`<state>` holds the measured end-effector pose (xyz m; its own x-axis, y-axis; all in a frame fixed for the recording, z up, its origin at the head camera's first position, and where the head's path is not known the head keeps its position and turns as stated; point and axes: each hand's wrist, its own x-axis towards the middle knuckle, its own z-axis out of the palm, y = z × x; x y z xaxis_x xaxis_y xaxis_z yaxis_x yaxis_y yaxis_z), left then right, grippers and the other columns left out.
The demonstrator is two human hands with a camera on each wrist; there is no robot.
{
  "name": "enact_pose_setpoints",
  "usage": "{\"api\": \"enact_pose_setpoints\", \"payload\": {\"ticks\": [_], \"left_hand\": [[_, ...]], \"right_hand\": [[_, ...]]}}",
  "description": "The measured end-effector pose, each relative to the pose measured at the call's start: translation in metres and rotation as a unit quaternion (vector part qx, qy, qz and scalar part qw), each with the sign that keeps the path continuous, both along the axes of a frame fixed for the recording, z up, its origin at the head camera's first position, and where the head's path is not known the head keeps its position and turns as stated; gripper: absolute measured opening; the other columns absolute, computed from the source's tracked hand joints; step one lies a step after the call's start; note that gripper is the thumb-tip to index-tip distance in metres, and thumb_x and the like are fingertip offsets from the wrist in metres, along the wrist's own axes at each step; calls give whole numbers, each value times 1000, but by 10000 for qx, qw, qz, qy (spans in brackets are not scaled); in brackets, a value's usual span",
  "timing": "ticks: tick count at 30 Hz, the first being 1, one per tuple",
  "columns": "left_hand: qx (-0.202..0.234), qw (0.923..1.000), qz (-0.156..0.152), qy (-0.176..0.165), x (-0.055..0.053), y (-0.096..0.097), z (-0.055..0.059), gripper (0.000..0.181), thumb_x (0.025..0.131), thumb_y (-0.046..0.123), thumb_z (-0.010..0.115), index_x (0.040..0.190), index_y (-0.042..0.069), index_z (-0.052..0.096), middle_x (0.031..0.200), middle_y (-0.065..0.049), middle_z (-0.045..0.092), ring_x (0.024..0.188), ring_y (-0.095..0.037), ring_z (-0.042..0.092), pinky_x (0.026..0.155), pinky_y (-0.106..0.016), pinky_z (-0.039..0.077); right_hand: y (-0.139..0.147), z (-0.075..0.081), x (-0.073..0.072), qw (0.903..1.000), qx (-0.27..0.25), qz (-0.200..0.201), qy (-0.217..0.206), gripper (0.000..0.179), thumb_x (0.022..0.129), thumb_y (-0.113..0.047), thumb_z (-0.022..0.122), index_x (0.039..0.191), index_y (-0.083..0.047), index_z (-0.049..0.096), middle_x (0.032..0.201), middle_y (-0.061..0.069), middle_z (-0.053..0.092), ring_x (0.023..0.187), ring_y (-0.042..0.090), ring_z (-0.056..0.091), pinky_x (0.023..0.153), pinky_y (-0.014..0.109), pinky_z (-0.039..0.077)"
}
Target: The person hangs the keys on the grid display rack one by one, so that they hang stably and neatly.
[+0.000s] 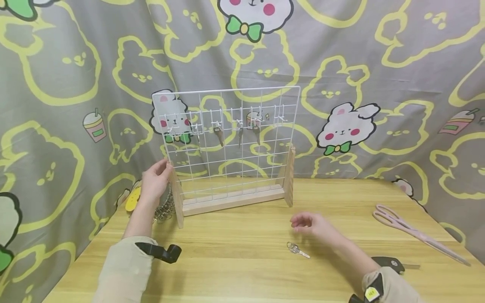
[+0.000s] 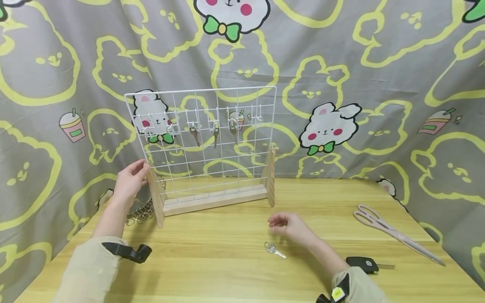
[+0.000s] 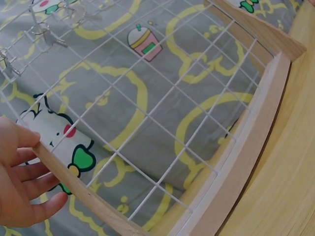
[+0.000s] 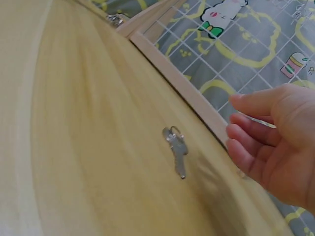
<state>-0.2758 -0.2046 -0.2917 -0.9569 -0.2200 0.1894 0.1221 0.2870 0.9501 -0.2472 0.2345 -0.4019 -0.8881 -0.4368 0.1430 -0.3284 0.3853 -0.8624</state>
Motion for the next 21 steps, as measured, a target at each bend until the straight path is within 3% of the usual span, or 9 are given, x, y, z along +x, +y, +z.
{"api": "enact_pose_setpoints", "payload": {"ticks": [9, 21], "left_hand": [[-54, 10000, -33, -10, -1, -1, -1, 53, 100, 26, 42, 146, 5, 26, 146, -17, 32, 131, -30, 34, 104, -42, 36], [-50, 10000, 30, 22, 0, 0, 0, 53, 99, 25, 42, 146, 5, 26, 145, -18, 33, 129, -30, 36, 102, -41, 38]], "right_hand": [[-2, -16, 5, 9943, 143, 906, -537, 32, 81, -3, 66, 109, 10, 57, 98, 15, 60, 81, 15, 57, 70, 22, 52], [-5, -15, 1, 9898, 897, 1107, -11, 22, 80, -8, 70, 100, -3, 65, 89, 4, 57, 74, 8, 51, 63, 20, 47]]}}
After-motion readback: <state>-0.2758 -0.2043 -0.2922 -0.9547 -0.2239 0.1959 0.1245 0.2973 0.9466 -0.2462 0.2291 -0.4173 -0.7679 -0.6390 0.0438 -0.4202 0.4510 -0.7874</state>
